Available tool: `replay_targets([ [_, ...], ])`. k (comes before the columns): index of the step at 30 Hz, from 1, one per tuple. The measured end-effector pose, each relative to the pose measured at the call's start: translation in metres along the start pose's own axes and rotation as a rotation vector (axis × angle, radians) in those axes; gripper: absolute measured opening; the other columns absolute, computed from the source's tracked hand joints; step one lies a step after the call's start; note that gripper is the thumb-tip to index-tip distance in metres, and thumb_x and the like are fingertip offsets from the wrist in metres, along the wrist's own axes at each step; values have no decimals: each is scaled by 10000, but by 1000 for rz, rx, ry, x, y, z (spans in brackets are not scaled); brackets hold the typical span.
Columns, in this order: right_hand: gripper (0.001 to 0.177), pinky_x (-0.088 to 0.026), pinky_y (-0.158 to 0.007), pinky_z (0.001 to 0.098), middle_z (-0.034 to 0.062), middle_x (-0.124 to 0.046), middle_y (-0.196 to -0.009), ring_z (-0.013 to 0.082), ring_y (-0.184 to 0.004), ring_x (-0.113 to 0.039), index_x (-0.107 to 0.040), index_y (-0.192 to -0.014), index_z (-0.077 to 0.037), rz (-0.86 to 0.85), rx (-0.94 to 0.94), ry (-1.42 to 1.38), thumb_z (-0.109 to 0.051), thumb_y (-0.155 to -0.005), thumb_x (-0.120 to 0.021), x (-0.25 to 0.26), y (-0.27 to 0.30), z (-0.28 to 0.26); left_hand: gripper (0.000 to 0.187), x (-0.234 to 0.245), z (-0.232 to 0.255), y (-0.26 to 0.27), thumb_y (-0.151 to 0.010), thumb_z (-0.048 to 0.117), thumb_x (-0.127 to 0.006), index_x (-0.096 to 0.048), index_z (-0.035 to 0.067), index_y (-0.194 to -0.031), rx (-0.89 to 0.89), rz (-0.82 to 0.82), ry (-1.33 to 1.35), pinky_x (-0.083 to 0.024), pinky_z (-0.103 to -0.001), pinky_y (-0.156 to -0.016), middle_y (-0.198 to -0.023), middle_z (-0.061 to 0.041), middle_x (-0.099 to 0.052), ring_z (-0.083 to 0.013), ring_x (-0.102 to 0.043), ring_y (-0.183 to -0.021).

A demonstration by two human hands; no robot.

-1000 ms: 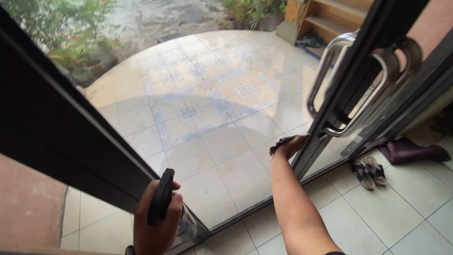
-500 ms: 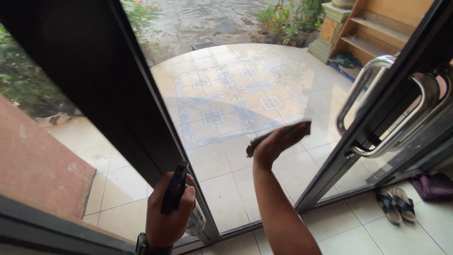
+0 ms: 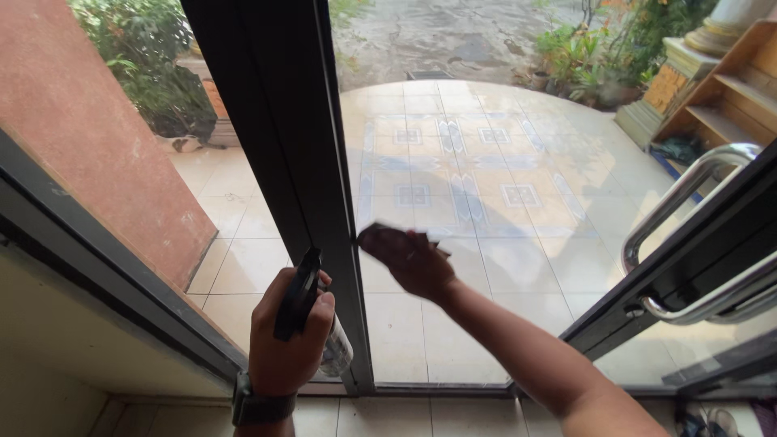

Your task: The person cleans a glass door by spraying it with a spray bottle and wiping the surface with a cloth.

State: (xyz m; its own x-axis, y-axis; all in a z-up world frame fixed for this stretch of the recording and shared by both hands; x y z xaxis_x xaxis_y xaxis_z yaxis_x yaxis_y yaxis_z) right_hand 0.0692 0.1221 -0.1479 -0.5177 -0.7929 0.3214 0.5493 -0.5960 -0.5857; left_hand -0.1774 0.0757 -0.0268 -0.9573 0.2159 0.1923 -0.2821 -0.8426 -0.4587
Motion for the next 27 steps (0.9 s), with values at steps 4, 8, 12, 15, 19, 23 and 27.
replay_targets([
  [4,633,85,-1174,481,27,-40,-1591,188,-1452,1,-152,-1541,-278,40,127,47,-201,-958,-384,-7,40,-26,143,-22,11,27,-760,85,-574,-599,39,-893,49,85,-25,-424,-228,-427,-557,-7,-556,-61,-518,-456],
  [8,631,82,-1116,450,-8,-20,-1573,159,-1429,22,-89,-1510,-235,-168,501,44,-320,-924,-309,-27,92,-40,158,-43,21,49,-753,95,-571,-602,49,-901,28,152,-103,-440,-234,-439,-560,-1,-569,-66,-533,-449],
  [12,645,59,-1126,456,16,-18,-1566,204,-1420,19,-91,-1515,-217,-209,612,45,-286,-919,-329,-38,150,-3,169,-66,35,59,-746,99,-572,-604,53,-905,55,189,-111,-447,-232,-437,-564,0,-580,-64,-545,-456],
  [15,620,47,-1151,462,-1,-7,-1574,194,-1432,21,-105,-1516,-235,-47,418,157,-244,-941,-339,-32,187,61,156,-88,48,59,-752,96,-575,-606,50,-898,37,183,-86,-438,-235,-448,-581,-3,-583,-73,-532,-471],
  [19,517,-150,-1113,524,99,-369,-1465,307,-1297,-345,-331,-1488,-211,27,119,296,-313,-983,-382,-17,210,162,146,-117,65,55,-761,101,-576,-607,55,-897,-11,154,-65,-451,-232,-463,-589,-5,-583,-72,-547,-496],
  [23,430,-297,-1016,578,184,-440,-1389,381,-1276,-426,-514,-1346,-147,-28,-316,99,-329,-956,-512,16,206,271,170,-146,78,51,-745,108,-582,-614,53,-903,-29,123,-94,-459,-243,-480,-630,-15,-590,-80,-563,-535],
  [27,502,-229,-1074,623,247,-316,-1487,471,-1369,-274,-452,-1410,-85,88,-639,-83,-302,-962,-514,41,165,326,181,-166,84,47,-745,119,-569,-610,55,-909,-80,91,-60,-482,-235,-497,-635,-14,-608,-74,-592,-556],
])
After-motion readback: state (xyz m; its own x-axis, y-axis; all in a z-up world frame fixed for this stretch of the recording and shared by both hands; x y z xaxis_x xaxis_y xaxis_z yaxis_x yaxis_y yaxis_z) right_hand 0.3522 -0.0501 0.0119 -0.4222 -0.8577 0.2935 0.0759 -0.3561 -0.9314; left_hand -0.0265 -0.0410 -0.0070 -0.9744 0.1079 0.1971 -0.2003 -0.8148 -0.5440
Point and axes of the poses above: each hand's wrist, its own y-axis away from the middle knuckle, its own x-axis out of the back of the hand, z = x × y, the point moved 1 cm from there along -y, towards the middle knuckle
